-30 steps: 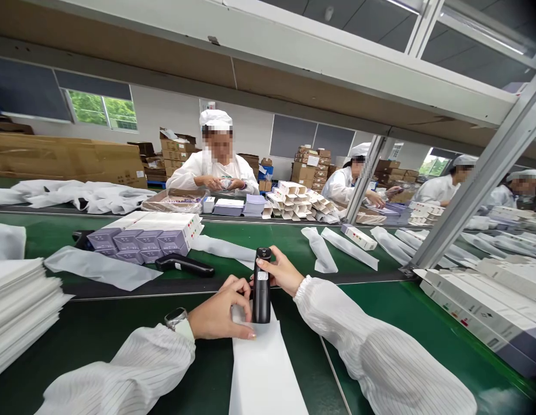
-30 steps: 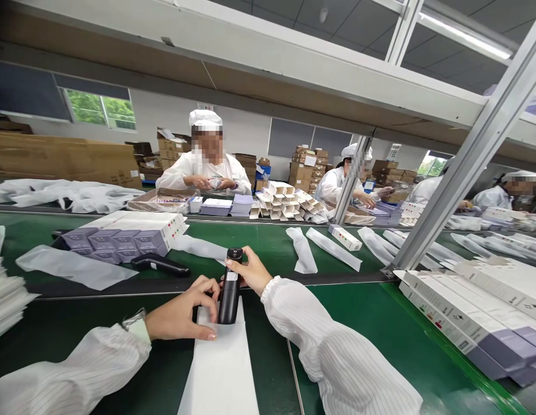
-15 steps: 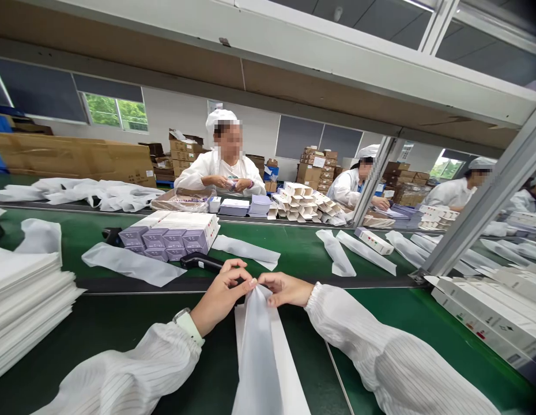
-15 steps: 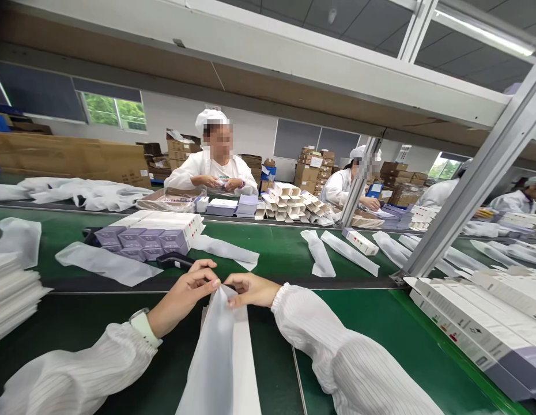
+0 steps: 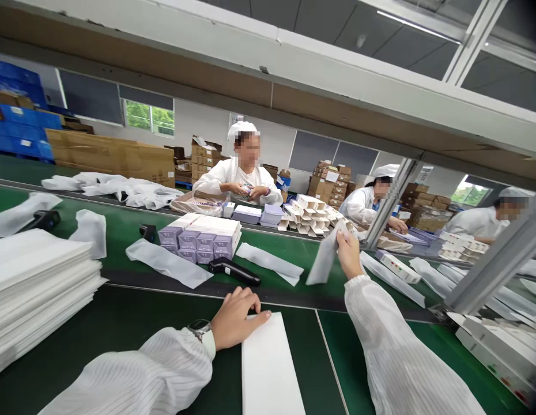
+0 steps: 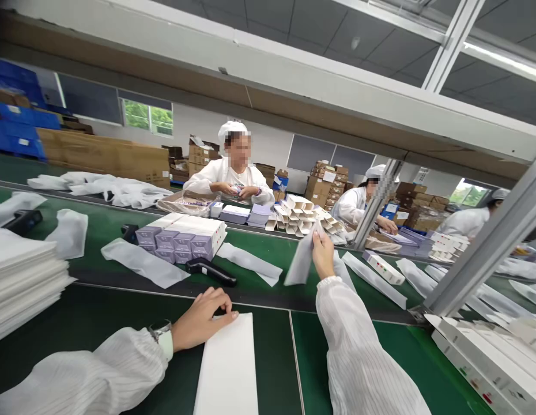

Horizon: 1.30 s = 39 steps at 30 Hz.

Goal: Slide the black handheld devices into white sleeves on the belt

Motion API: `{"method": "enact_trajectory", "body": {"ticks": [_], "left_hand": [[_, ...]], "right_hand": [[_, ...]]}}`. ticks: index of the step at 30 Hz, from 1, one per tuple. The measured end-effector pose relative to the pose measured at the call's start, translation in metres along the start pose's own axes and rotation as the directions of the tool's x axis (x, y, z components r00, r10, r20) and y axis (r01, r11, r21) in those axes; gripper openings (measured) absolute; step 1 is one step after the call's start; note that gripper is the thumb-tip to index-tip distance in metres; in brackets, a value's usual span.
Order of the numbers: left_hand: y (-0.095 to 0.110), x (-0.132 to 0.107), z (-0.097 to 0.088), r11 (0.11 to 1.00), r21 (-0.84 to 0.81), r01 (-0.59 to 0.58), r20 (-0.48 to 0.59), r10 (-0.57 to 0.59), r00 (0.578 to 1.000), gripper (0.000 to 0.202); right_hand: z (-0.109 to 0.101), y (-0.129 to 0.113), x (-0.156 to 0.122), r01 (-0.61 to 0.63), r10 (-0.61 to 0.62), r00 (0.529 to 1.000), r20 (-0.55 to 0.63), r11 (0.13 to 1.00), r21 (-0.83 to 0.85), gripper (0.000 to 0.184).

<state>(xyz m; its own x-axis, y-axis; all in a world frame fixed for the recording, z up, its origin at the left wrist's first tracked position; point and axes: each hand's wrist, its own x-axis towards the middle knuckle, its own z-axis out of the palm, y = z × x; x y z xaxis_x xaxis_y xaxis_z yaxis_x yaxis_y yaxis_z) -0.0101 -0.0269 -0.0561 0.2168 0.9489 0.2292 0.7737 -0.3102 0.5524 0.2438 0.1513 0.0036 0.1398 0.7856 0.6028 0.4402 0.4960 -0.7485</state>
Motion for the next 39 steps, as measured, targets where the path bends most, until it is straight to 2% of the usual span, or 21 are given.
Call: {"method": "enact_trajectory", "body": {"ticks": [2,4,6,8,10,12,14,16,18,20,22,24,26,27,29,31,33,36,39], "left_hand": [[-0.001,0.000,0.000,1.000,-0.004,0.016,0.038,-0.016,0.999,0.024],[-0.002,0.001,-0.002,0.999,-0.022,0.030,0.070,-0.028,0.997,0.021],[-0.002,0.002,-0.002,0.997,-0.060,0.052,0.082,-0.047,0.996,0.018],[-0.003,0.003,-0.001,0.992,-0.104,0.067,0.076,-0.059,0.995,0.017],[-0.002,0.004,0.000,0.988,-0.140,0.063,0.063,-0.054,0.997,0.017],[-0.001,0.004,0.002,0.987,-0.153,0.049,0.043,-0.043,0.998,0.018],[0.000,0.004,0.001,0.988,-0.151,0.032,0.025,-0.028,0.999,0.024],[0.001,0.004,-0.002,0.991,-0.136,0.014,0.019,-0.012,1.000,0.029],[0.000,0.004,-0.006,0.992,-0.125,-0.006,0.045,0.011,0.999,0.028],[-0.003,0.006,-0.009,0.990,-0.142,-0.018,0.092,0.032,0.995,0.024],[-0.006,0.007,-0.011,0.982,-0.189,-0.014,0.108,0.035,0.994,0.020],[-0.008,0.007,-0.010,0.972,-0.233,0.005,0.063,0.010,0.998,0.019],[-0.009,0.007,-0.008,0.968,-0.249,0.018,0.011,-0.016,1.000,0.021],[-0.009,0.006,-0.007,0.970,-0.244,0.014,-0.007,-0.016,1.000,0.021],[-0.008,0.005,-0.004,0.978,-0.210,-0.011,-0.033,0.004,0.999,0.020],[-0.005,0.004,-0.001,0.988,-0.145,-0.050,-0.072,0.039,0.997,0.019],[-0.003,0.004,-0.001,0.990,-0.055,-0.129,-0.104,0.122,0.987,0.016],[0.000,0.003,-0.001,0.958,0.098,-0.268,-0.114,0.279,0.954,0.015],[0.000,0.002,-0.001,0.938,0.197,-0.285,-0.109,0.310,0.945,0.018]], "right_hand": [[0.006,0.023,0.006,0.045,-0.041,0.999,0.026,0.986,-0.162,0.037],[0.021,0.037,0.000,0.053,-0.038,0.995,0.089,0.984,-0.170,0.034],[0.041,0.040,-0.011,0.072,-0.046,0.992,0.119,0.973,-0.217,0.035],[0.061,0.027,-0.026,0.169,-0.119,0.976,0.181,0.940,-0.295,0.038],[0.080,0.004,-0.044,0.345,-0.242,0.915,0.323,0.884,-0.315,0.034],[0.098,-0.023,-0.064,0.492,-0.340,0.806,0.486,0.841,-0.227,0.029],[0.115,-0.044,-0.085,0.544,-0.349,0.718,0.602,0.821,-0.173,0.033],[0.128,-0.054,-0.101,0.533,-0.281,0.677,0.680,0.825,-0.189,0.038],[0.133,-0.054,-0.110,0.489,-0.203,0.668,0.716,0.845,-0.217,0.037],[0.129,-0.048,-0.112,0.415,-0.177,0.701,0.691,0.889,-0.193,0.032],[0.118,-0.043,-0.109,0.298,-0.193,0.786,0.588,0.951,-0.086,0.031],[0.104,-0.042,-0.103,0.124,-0.158,0.888,0.432,0.987,0.106,0.033],[0.088,-0.047,-0.096,-0.106,-0.021,0.940,0.341,0.930,0.351,0.034],[0.081,-0.051,-0.092,-0.225,0.063,0.937,0.343,0.861,0.457,0.034],[0.066,-0.061,-0.087,-0.405,0.170,0.895,0.411,0.693,0.596,0.036],[0.054,-0.073,-0.084,-0.484,0.181,0.861,0.476,0.583,0.653,0.041],[0.046,-0.082,-0.086,-0.492,0.138,0.851,0.507,0.548,0.677,0.049],[0.045,-0.087,-0.092,-0.513,0.081,0.820,0.567,0.546,0.663,0.059],[0.051,-0.085,-0.100,-0.562,0.064,0.772,0.633,0.536,0.630,0.062]]}}
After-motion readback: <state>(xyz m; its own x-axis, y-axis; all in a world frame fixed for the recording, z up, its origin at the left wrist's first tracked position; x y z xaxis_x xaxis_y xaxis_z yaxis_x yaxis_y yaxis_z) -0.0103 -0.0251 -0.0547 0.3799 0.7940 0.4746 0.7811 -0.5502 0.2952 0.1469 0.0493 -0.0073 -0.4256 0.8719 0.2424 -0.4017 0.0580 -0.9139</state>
